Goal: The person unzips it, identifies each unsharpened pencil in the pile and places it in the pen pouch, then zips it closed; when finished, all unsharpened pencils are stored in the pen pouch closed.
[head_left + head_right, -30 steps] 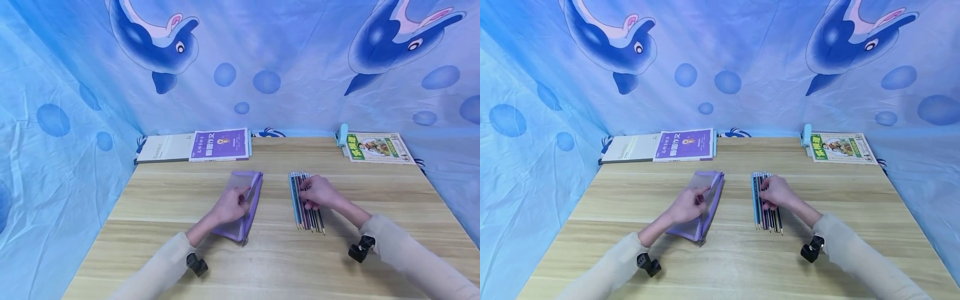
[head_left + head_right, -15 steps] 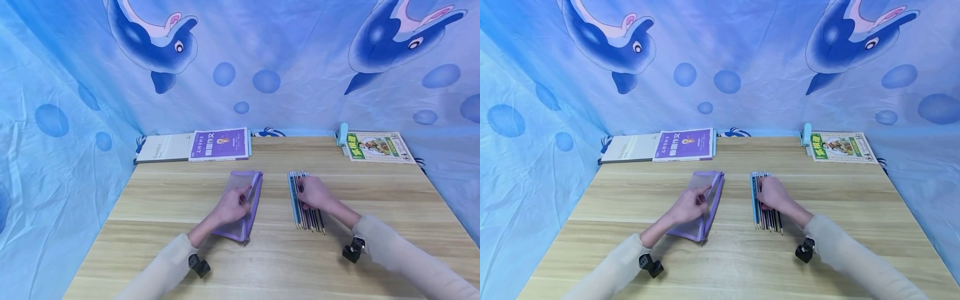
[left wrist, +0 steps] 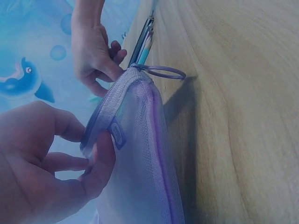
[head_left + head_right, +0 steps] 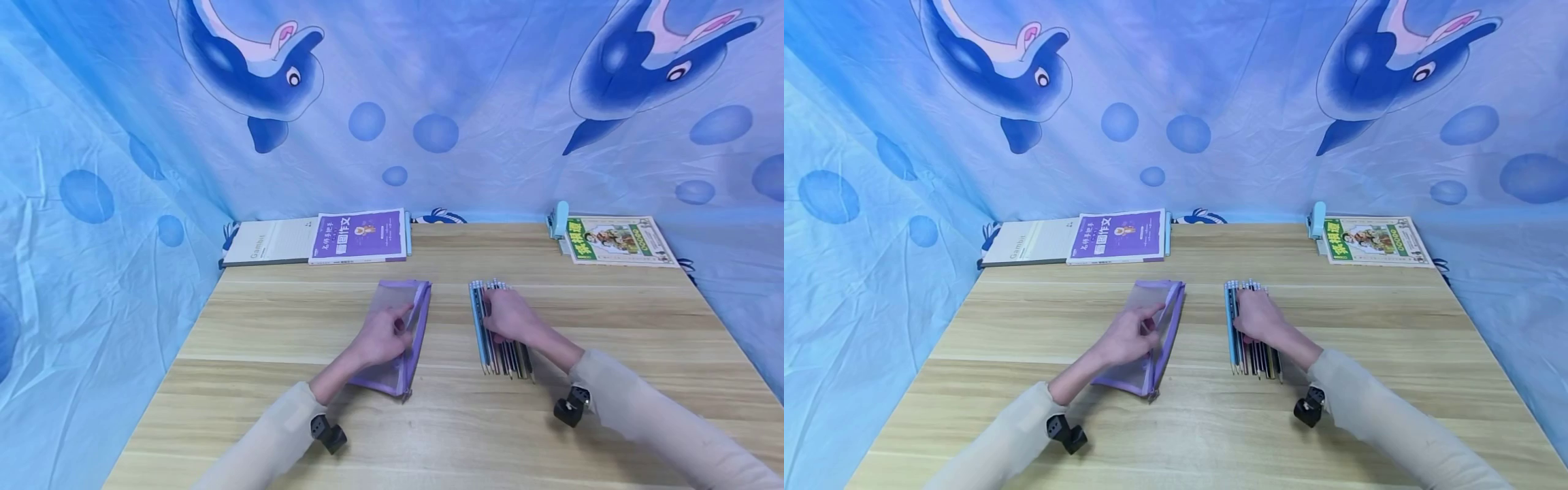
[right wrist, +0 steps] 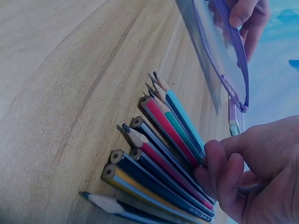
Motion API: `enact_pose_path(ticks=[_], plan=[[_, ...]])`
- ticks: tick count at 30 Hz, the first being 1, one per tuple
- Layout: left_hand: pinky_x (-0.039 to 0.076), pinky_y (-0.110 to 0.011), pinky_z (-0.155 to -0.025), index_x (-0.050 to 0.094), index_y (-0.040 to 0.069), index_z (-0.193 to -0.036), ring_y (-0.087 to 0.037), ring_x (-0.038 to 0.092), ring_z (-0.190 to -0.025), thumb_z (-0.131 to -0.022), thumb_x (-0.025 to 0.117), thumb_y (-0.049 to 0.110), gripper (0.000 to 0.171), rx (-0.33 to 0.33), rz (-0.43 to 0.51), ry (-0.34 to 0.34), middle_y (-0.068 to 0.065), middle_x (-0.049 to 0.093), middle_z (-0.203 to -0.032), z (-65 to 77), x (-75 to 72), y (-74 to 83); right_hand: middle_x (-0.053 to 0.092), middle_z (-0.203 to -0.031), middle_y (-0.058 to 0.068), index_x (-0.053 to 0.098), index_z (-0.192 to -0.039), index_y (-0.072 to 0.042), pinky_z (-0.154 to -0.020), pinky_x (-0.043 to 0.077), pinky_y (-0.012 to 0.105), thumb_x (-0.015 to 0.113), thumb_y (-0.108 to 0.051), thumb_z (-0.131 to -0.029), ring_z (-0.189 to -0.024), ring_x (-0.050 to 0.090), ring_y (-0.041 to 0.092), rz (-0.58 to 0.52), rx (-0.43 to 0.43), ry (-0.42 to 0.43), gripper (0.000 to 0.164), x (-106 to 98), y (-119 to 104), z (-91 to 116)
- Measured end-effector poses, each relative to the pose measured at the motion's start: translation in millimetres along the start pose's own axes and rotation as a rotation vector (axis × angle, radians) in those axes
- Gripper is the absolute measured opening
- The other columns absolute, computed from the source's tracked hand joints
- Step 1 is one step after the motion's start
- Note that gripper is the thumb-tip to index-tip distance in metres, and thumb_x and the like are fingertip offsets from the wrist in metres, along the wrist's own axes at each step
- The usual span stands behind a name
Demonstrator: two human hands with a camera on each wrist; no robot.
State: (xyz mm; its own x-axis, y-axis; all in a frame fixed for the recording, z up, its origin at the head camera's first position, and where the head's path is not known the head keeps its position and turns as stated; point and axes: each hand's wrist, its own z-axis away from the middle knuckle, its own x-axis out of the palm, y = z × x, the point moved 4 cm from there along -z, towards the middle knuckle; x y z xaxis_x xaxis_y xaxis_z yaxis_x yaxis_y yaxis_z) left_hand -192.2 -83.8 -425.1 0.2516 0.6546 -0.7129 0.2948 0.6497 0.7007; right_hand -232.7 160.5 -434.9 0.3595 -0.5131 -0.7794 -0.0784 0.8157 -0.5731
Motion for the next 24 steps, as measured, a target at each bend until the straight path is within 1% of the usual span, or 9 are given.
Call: enact_pose_path(ticks=[4,7,13,15,19,20,24], plan=[[0.053,-0.023,-0.055,0.050,-0.008,-0.141,-0.014,0.056,-0.072,-0.082,0.066,0.002,0.062,-0.010,0.020,-0.009,-0.005,0.060,-0.085,0.1,0.5,-0.3,0.062,-0.076,0.012,0.050,-0.131,0.014,-0.042,0.054,0.028,0.064,0.004,-0.089,-0.047,0.063,0.017,-0.020,-0.018,0.011,0.045,0.9,-0.2,-1.1],[0.053,-0.023,-0.054,0.050,-0.008,-0.141,-0.015,0.056,-0.072,-0.082,0.065,0.002,0.062,-0.015,0.035,-0.011,-0.005,0.060,-0.087,0.0,0.7,-0.3,0.060,-0.077,0.012,0.052,-0.129,0.013,-0.041,0.053,0.028,0.063,0.005,-0.088,-0.047,0.062,0.016,-0.007,-0.033,0.034,0.043,0.9,0.0,-1.9],[0.053,-0.023,-0.055,0.051,-0.007,-0.141,-0.015,0.056,-0.073,-0.082,0.065,0.003,0.062,-0.023,0.026,-0.007,-0.004,0.059,-0.086,0.4,0.5,-0.7,0.061,-0.069,0.008,0.043,-0.140,0.014,-0.039,0.051,0.027,0.061,0.005,-0.088,-0.046,0.062,0.016,0.034,-0.040,0.014,0.056,1.6,-2.7,-1.8],[0.053,-0.023,-0.055,0.051,-0.007,-0.141,-0.015,0.055,-0.074,-0.082,0.065,0.003,0.061,-0.026,0.021,-0.006,-0.004,0.059,-0.086,0.6,0.3,-0.6,0.060,-0.066,0.008,0.041,-0.141,0.014,-0.039,0.051,0.027,0.061,0.006,-0.088,-0.045,0.062,0.016,0.039,-0.033,0.008,0.057,1.8,-3.8,-1.8],[0.052,-0.023,-0.055,0.052,-0.006,-0.141,-0.014,0.055,-0.073,-0.082,0.065,0.003,0.061,-0.031,0.011,-0.005,-0.004,0.059,-0.086,0.6,0.2,-0.2,0.061,-0.066,0.009,0.043,-0.140,0.013,-0.039,0.052,0.028,0.062,0.006,-0.087,-0.046,0.063,0.017,0.042,-0.018,-0.001,0.057,1.8,-4.3,-2.9],[0.052,-0.023,-0.055,0.052,-0.006,-0.141,-0.014,0.055,-0.073,-0.082,0.065,0.003,0.061,-0.032,0.010,-0.007,-0.004,0.059,-0.087,0.6,0.3,0.1,0.061,-0.068,0.010,0.044,-0.140,0.012,-0.039,0.052,0.028,0.063,0.005,-0.087,-0.046,0.064,0.017,0.038,-0.012,-0.004,0.057,1.8,-4.2,-3.1],[0.053,-0.023,-0.053,0.051,-0.007,-0.141,-0.013,0.056,-0.068,-0.082,0.065,0.003,0.062,-0.031,0.020,-0.014,-0.005,0.061,-0.087,0.0,1.2,1.0,0.063,-0.084,0.017,0.041,-0.143,0.011,-0.041,0.053,0.029,0.065,0.005,-0.086,-0.048,0.064,0.018,0.021,0.009,-0.005,0.062,1.4,-2.9,-4.0]])
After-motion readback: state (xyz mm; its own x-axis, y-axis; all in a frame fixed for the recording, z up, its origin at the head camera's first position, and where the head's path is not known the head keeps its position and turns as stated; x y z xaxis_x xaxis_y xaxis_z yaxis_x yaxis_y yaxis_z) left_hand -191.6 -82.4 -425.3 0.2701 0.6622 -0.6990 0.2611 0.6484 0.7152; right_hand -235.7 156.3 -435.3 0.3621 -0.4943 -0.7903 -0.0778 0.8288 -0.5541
